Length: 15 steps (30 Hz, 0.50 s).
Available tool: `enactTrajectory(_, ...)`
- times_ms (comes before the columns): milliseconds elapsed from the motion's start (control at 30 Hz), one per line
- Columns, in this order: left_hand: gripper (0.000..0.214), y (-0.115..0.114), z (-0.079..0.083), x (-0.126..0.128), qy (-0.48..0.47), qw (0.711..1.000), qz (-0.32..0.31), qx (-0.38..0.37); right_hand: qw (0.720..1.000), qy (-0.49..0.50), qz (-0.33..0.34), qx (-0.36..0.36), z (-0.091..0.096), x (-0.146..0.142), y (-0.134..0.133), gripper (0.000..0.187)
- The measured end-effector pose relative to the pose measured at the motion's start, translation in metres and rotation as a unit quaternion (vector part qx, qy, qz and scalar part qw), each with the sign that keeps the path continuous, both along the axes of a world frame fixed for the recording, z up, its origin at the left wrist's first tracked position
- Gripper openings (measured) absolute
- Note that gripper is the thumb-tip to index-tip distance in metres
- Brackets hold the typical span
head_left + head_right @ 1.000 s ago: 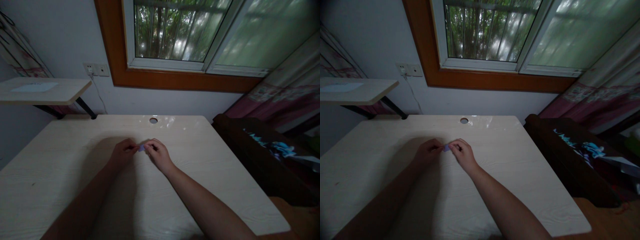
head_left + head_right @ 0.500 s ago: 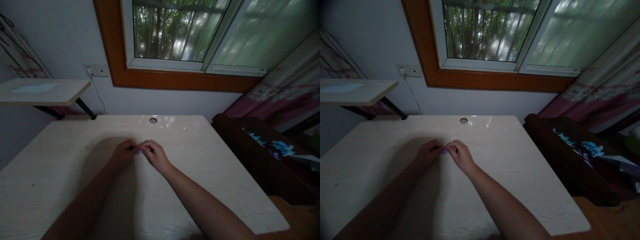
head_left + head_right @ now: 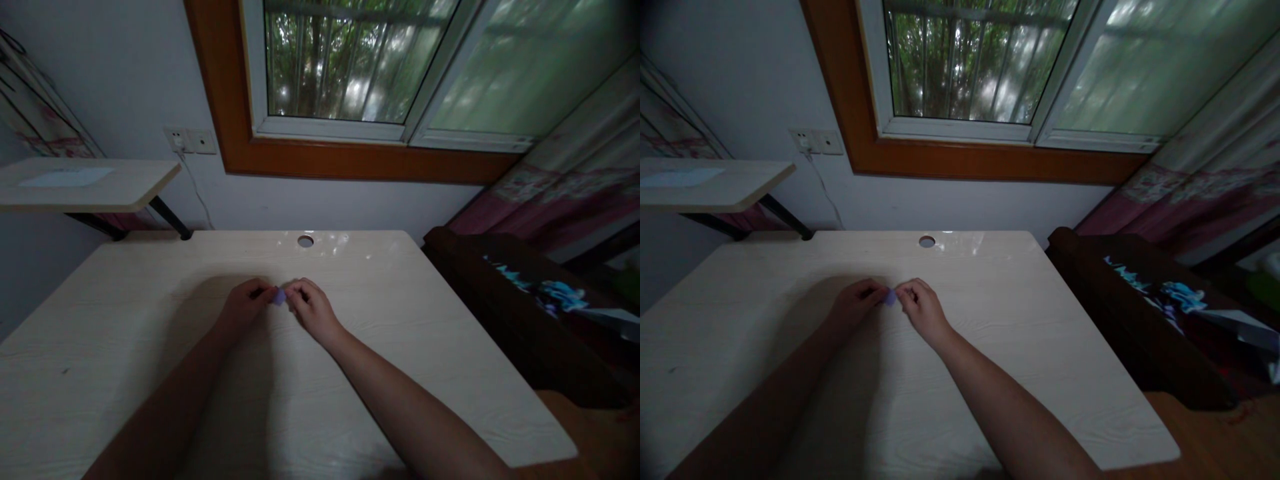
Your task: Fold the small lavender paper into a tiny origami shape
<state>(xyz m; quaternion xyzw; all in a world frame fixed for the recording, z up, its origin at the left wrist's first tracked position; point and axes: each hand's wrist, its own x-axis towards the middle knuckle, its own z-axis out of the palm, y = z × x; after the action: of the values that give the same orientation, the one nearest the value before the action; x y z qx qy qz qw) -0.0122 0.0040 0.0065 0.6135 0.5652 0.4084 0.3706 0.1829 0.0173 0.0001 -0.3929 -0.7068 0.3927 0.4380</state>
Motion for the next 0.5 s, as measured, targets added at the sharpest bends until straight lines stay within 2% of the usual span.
enactTrajectory(167,0.025,-0.0007,0.0078,0.0009,0.020,0.999,-0.041,-0.009,0.999,0.034,-0.002,-0.036,-0.0050,0.0008,0.0017,0.023)
enactTrajectory(500,0.024,-0.0007,0.0031,-0.0024,-0.005,1.000,-0.027,-0.010,0.998,0.018,0.021,-0.063,-0.0057,0.0000,0.0035,0.024)
